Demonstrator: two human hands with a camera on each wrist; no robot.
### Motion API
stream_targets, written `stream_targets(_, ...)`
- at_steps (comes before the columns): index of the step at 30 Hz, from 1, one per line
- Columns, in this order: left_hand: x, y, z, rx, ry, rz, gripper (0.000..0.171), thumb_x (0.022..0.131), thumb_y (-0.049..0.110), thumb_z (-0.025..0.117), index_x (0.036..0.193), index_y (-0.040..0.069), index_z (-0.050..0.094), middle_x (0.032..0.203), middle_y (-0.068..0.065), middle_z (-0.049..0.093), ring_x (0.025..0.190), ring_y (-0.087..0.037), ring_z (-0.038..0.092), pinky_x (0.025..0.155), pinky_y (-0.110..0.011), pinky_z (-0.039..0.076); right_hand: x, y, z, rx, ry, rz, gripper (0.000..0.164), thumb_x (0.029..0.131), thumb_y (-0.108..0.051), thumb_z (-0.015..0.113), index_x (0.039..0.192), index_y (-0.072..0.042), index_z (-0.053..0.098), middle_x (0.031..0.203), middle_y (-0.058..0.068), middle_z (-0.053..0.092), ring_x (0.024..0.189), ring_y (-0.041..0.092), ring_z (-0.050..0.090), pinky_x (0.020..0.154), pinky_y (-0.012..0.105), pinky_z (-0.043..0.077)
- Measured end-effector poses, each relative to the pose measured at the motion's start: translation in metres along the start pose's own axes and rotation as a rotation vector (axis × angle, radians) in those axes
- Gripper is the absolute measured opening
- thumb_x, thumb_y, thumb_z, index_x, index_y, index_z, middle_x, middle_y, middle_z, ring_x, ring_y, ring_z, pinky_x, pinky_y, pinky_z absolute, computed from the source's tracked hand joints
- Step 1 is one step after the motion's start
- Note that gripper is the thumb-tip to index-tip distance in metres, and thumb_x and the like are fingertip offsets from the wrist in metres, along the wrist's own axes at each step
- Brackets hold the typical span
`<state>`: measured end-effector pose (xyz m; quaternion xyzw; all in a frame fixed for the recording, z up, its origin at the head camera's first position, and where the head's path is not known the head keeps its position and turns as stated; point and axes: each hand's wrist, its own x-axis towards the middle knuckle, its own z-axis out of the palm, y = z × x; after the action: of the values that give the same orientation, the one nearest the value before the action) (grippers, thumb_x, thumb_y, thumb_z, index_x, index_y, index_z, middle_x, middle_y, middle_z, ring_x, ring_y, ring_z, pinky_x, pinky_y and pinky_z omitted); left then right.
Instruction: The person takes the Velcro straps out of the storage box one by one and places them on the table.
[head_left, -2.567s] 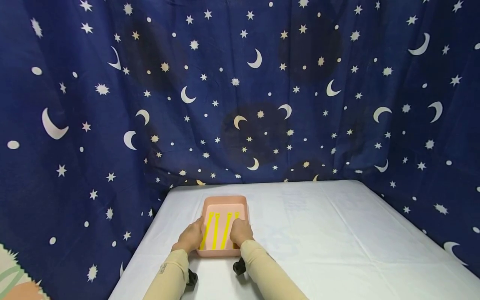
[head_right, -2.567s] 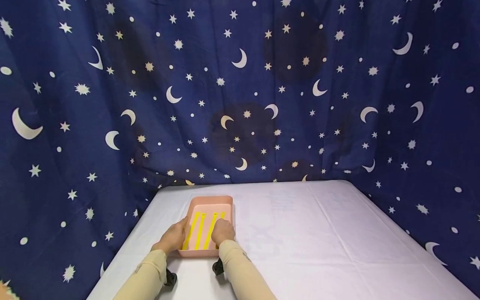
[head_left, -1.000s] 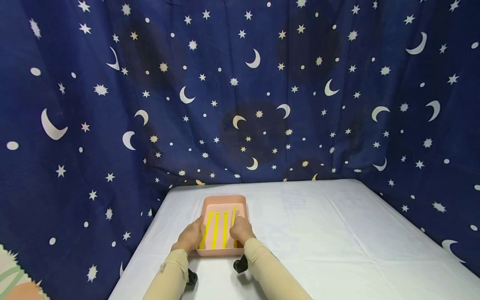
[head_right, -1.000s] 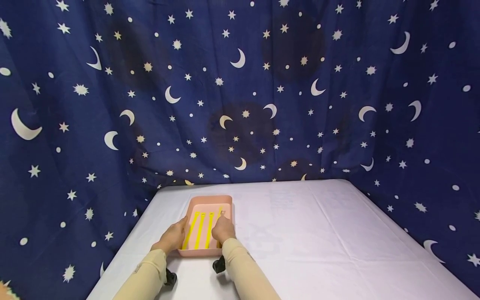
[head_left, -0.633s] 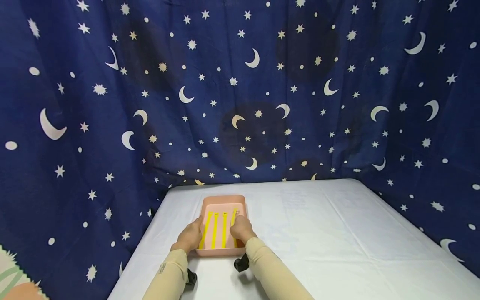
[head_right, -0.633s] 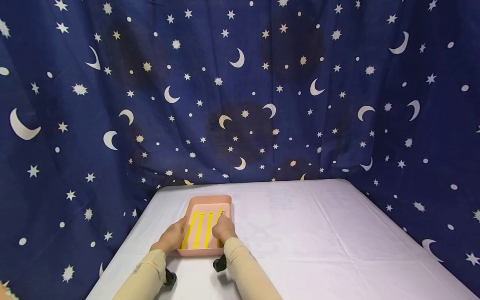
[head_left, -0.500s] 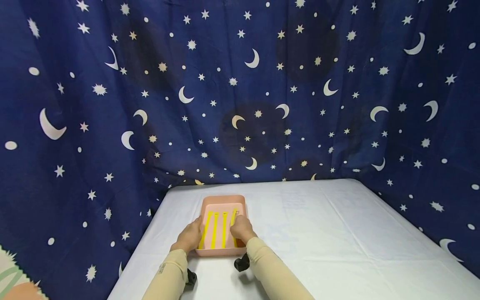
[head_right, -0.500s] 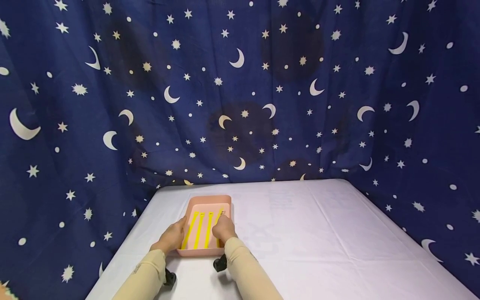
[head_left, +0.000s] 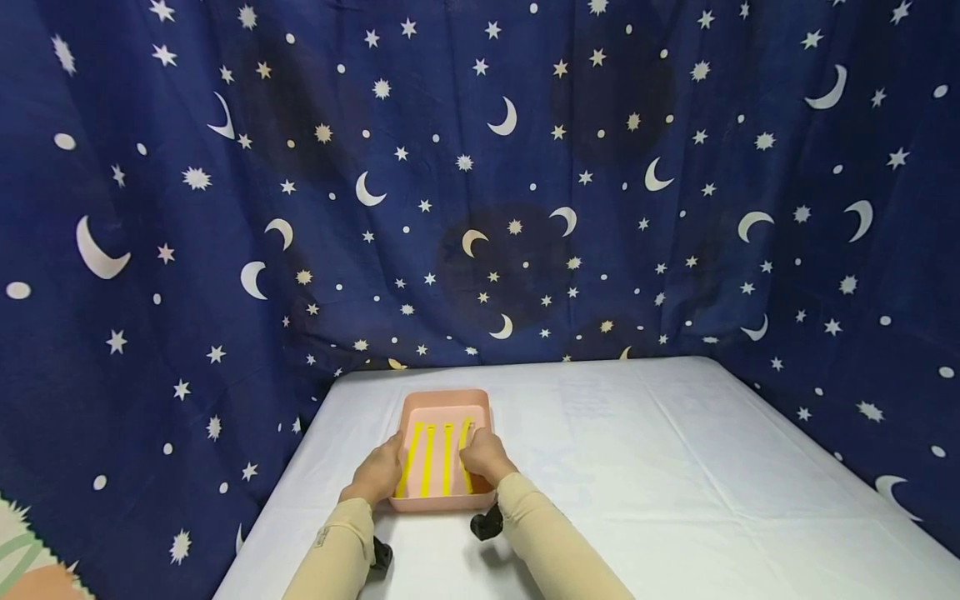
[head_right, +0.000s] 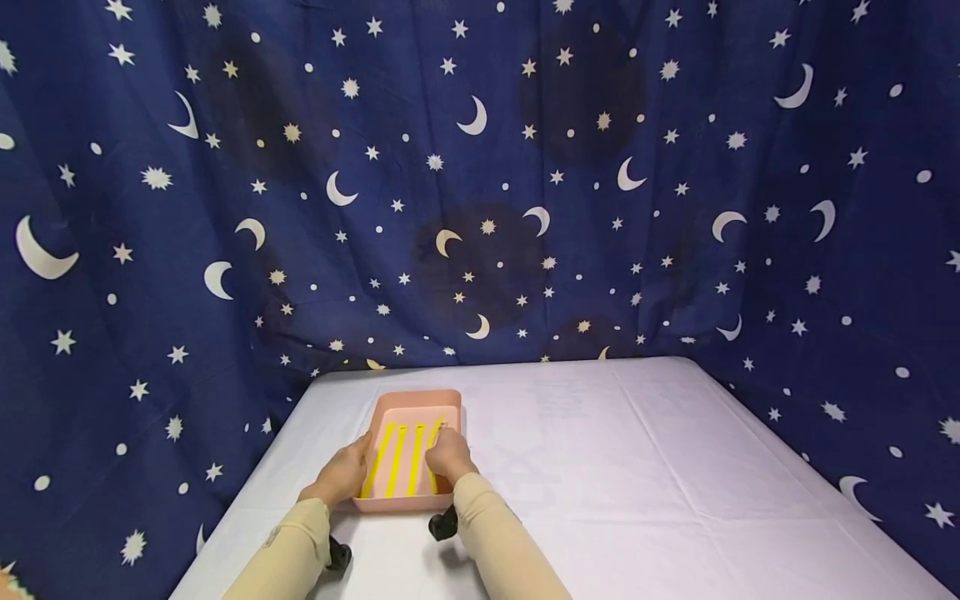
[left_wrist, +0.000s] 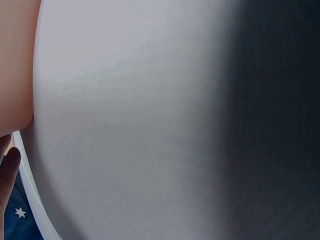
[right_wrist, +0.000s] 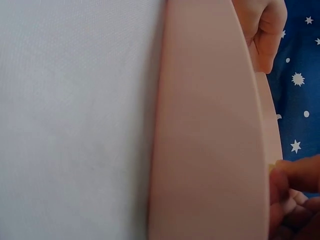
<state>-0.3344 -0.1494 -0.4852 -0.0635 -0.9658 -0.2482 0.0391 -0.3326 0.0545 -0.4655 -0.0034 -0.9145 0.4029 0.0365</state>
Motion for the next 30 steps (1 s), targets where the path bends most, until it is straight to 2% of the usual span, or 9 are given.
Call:
stream_targets(4, 0.0, 0.001, -0.001, -0.01, 0.001, -0.007, 0.049, 0.104, 0.006, 0.043, 0.152, -0.001, 0.038, 0.152, -0.021, 0.047, 0.138, -0.038, 0.049, 0.117, -0.054, 0.04, 0.002, 0.002, 0.0, 0.053, -0.025, 0.012, 0.022, 0.087, -0.004, 0.063, 0.071, -0.008, 0.05, 0.064, 0.003, 0.047, 0.054, 0.015, 0.046, 0.046, 0.02, 0.037)
stream_targets(10, -0.001, 0.003, -0.001, -0.01, -0.007, -0.016, 0.049, 0.104, 0.006, 0.042, 0.153, 0.0, 0.037, 0.152, -0.021, 0.047, 0.138, -0.038, 0.049, 0.116, -0.054, 0.04, 0.002, 0.004, -0.003, 0.126, -0.059, -0.016, 0.04, 0.095, -0.008, 0.062, 0.059, -0.012, 0.045, 0.051, 0.0, 0.046, 0.043, 0.012, 0.043, 0.041, 0.02, 0.036)
stream_targets(13, -0.001, 0.002, -0.001, -0.014, -0.004, -0.013, 0.049, 0.104, 0.006, 0.043, 0.152, 0.0, 0.038, 0.152, -0.021, 0.047, 0.138, -0.038, 0.049, 0.116, -0.054, 0.04, 0.001, 0.005, -0.004, 0.158, -0.089, -0.012, 0.043, 0.097, -0.01, 0.06, 0.056, -0.012, 0.048, 0.047, -0.002, 0.047, 0.041, 0.01, 0.042, 0.04, 0.02, 0.035)
stream_targets(18, 0.0, 0.0, 0.0, -0.006, -0.014, -0.021, 0.048, 0.105, 0.006, 0.041, 0.153, -0.001, 0.037, 0.154, -0.021, 0.045, 0.14, -0.038, 0.046, 0.118, -0.053, 0.038, -0.001, 0.007, -0.007, 0.192, -0.122, -0.03, 0.05, 0.098, -0.01, 0.06, 0.051, -0.014, 0.045, 0.046, -0.002, 0.048, 0.04, 0.01, 0.041, 0.039, 0.02, 0.032)
stream_targets(25, 0.0, 0.001, 0.002, -0.015, -0.021, -0.041, 0.05, 0.104, 0.005, 0.043, 0.153, 0.0, 0.036, 0.154, -0.02, 0.044, 0.141, -0.038, 0.046, 0.118, -0.053, 0.038, -0.004, 0.006, -0.015, 0.26, -0.148, -0.031, 0.048, 0.098, -0.008, 0.06, 0.052, -0.013, 0.048, 0.047, -0.002, 0.049, 0.042, 0.01, 0.041, 0.04, 0.02, 0.032)
stream_targets(30, 0.001, 0.0, 0.002, 0.0, -0.015, -0.029, 0.049, 0.104, 0.006, 0.044, 0.153, 0.0, 0.037, 0.153, -0.021, 0.045, 0.14, -0.038, 0.047, 0.118, -0.053, 0.039, 0.0, 0.009, -0.018, 0.281, -0.146, -0.049, 0.048, 0.098, -0.007, 0.059, 0.051, -0.013, 0.049, 0.048, -0.003, 0.05, 0.043, 0.009, 0.043, 0.041, 0.018, 0.035)
